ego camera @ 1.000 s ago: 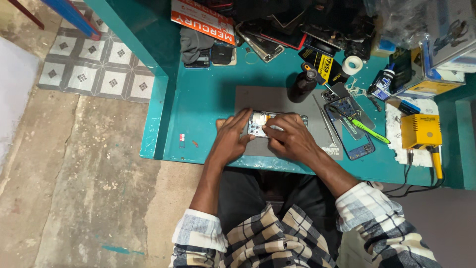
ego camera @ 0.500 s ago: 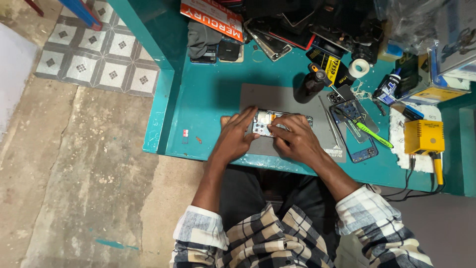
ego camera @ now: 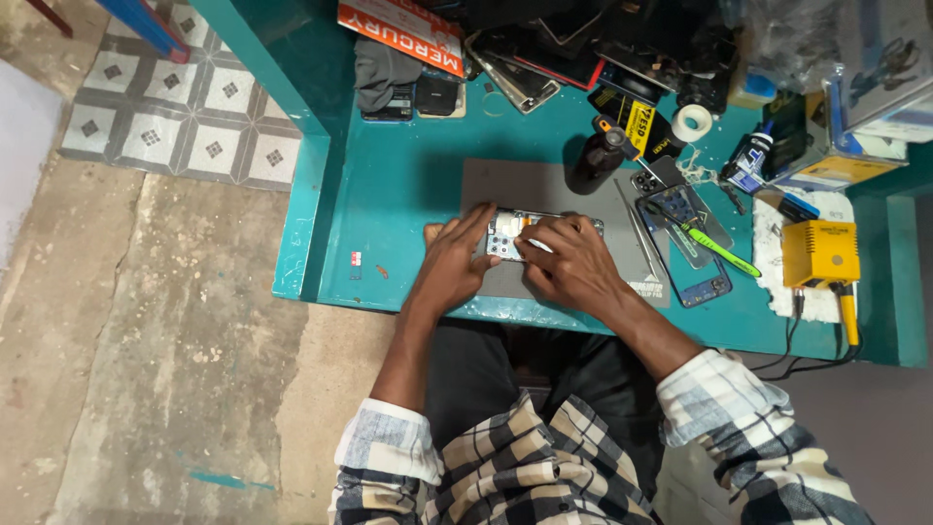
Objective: The person manipulates the internal components and chassis of a mobile phone on a workbench, aligning a small circuit board and pressing parts into place by hand.
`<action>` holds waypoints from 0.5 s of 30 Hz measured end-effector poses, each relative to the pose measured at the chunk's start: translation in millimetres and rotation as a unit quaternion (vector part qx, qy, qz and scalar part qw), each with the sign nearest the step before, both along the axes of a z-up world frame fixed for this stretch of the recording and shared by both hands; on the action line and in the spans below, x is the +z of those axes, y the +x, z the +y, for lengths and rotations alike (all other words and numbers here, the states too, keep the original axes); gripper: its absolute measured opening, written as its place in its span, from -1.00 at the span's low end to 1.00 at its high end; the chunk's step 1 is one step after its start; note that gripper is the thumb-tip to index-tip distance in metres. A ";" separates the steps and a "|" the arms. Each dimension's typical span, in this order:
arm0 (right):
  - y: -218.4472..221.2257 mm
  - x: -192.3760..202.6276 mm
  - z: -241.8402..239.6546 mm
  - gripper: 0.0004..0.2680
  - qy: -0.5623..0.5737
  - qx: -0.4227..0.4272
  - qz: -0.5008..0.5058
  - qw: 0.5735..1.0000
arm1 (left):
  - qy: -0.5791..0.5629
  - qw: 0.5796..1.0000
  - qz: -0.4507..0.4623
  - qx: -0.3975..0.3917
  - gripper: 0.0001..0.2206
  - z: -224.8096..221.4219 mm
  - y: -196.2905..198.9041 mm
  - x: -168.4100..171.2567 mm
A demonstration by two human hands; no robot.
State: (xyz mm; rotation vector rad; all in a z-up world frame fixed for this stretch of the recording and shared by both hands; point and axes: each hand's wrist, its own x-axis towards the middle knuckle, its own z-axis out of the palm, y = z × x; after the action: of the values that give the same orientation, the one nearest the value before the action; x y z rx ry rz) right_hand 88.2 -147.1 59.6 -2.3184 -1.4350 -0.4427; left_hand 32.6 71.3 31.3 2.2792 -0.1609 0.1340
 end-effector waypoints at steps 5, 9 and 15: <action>1.9 -5.9 -1.7 -0.78 0.084 -0.004 0.038 0.996 | 0.035 0.999 -0.011 0.001 -0.32 1.3 2.0 -1.7; 0.1 -14.4 -5.2 -0.78 0.111 -0.026 0.068 0.991 | 0.014 1.000 -0.022 0.003 -0.32 2.2 -2.4 -7.5; -3.5 -13.9 -6.7 -0.70 0.104 -0.016 0.045 0.993 | 0.020 1.000 -0.008 0.001 -0.31 0.4 -0.4 -2.9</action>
State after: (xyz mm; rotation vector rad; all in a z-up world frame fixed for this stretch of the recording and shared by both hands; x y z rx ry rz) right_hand 84.8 -153.8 45.7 -2.1689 -1.2484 -0.4660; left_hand 32.2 71.6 28.4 2.3185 -0.1701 0.1521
